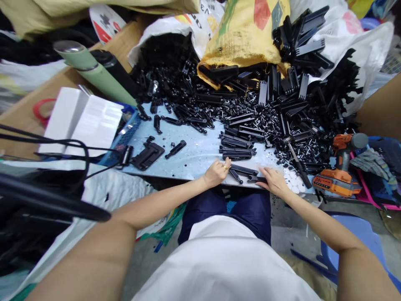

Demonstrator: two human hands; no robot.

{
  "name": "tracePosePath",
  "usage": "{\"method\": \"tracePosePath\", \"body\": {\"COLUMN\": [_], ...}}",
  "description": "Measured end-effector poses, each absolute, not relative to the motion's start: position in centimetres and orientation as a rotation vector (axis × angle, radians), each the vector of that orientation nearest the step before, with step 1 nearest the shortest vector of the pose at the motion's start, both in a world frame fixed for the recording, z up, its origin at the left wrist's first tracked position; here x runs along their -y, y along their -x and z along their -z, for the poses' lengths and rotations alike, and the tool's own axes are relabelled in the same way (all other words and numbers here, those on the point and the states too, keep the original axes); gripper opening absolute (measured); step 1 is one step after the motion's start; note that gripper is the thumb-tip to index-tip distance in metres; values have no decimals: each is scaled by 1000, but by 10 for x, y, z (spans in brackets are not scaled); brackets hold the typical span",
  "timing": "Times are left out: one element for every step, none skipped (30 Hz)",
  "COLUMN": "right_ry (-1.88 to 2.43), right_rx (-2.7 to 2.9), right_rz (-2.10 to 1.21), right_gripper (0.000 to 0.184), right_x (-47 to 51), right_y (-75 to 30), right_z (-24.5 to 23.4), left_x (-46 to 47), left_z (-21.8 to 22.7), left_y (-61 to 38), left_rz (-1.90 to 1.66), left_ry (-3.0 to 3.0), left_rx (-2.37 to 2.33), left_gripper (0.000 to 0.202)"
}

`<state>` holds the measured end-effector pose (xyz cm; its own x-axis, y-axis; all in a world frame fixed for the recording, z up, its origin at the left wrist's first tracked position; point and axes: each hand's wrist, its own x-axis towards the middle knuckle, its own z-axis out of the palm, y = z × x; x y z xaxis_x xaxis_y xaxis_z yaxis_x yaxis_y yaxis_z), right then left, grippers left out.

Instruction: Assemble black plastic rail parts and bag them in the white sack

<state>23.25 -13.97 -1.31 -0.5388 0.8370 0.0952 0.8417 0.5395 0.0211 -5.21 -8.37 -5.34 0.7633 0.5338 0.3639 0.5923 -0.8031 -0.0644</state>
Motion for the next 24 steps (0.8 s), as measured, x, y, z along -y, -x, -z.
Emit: {"method": "tracePosePath", "body": {"right_ry": [1534,1566,1567,1538,1488,1436,1395,1373,1368,1378,1398,1421,1442,1460,1472,1477,1472,1459,1436,1401,1359,1312,1265,1217], "right_rx": [2684,2684,2692,2704,2711,2703,2676,2637,2597,2563,2536,2520,2512,2511,2508,2507,2505,2503,2503,2506,2510,2512,2515,2519], "right_rz": [174,227,261,285,305,324,347,367,377,372,353,323,285,245,210,180,159,148,147,156,176,207,249,297], "right_gripper": [59,59,60,60,62,64,65,65,66,66,66,67,67,68,70,71,71,71,71,70,69,68,66,64], "right_x": [140,140,139,139,137,136,135,133,133,132,132,132,133,133,134,134,134,135,136,137,138,139,140,141], "right_y": [-233,-234,-235,-236,-236,-237,-237,-237,-237,-237,-236,-236,-235,-234,-233,-232,-231,-230,-228,-226,-224,-221,-218,-214], "right_z": [12,10,10,9,8,5,2,-2,-6,-11,-16,-20,-23,-26,-27,-27,-27,-27,-27,-27,-28,-30,-32,-34], "left_x": [84,85,85,85,85,85,85,85,86,87,89,91,92,94,96,98,100,102,103,104,105,106,107,108], "left_z": [53,53,51,49,46,42,38,33,28,23,19,16,13,11,9,7,4,1,-2,-6,-10,-13,-16,-17], "left_y": [52,52,52,52,52,51,51,50,49,48,47,47,47,47,48,49,50,51,52,51,50,47,44,40], "left_rz": [491,492,504,532,584,666,776,914,1068,1227,1379,1511,1612,1675,1696,1679,1630,1562,1476,1375,1261,1137,1009,892], "left_ry": [2776,2777,2784,2795,2805,2805,2796,2774,2743,2705,2669,2639,2616,2600,2596,2598,2600,2599,2608,2638,2689,2751,2813,2867], "left_rx": [907,917,925,943,975,1027,1095,1174,1260,1357,1456,1547,1616,1645,1631,1579,1509,1431,1351,1255,1149,1050,977,933], "left_gripper": [33,33,33,33,32,32,31,31,31,32,33,34,36,38,41,42,44,45,46,47,48,50,53,56]}}
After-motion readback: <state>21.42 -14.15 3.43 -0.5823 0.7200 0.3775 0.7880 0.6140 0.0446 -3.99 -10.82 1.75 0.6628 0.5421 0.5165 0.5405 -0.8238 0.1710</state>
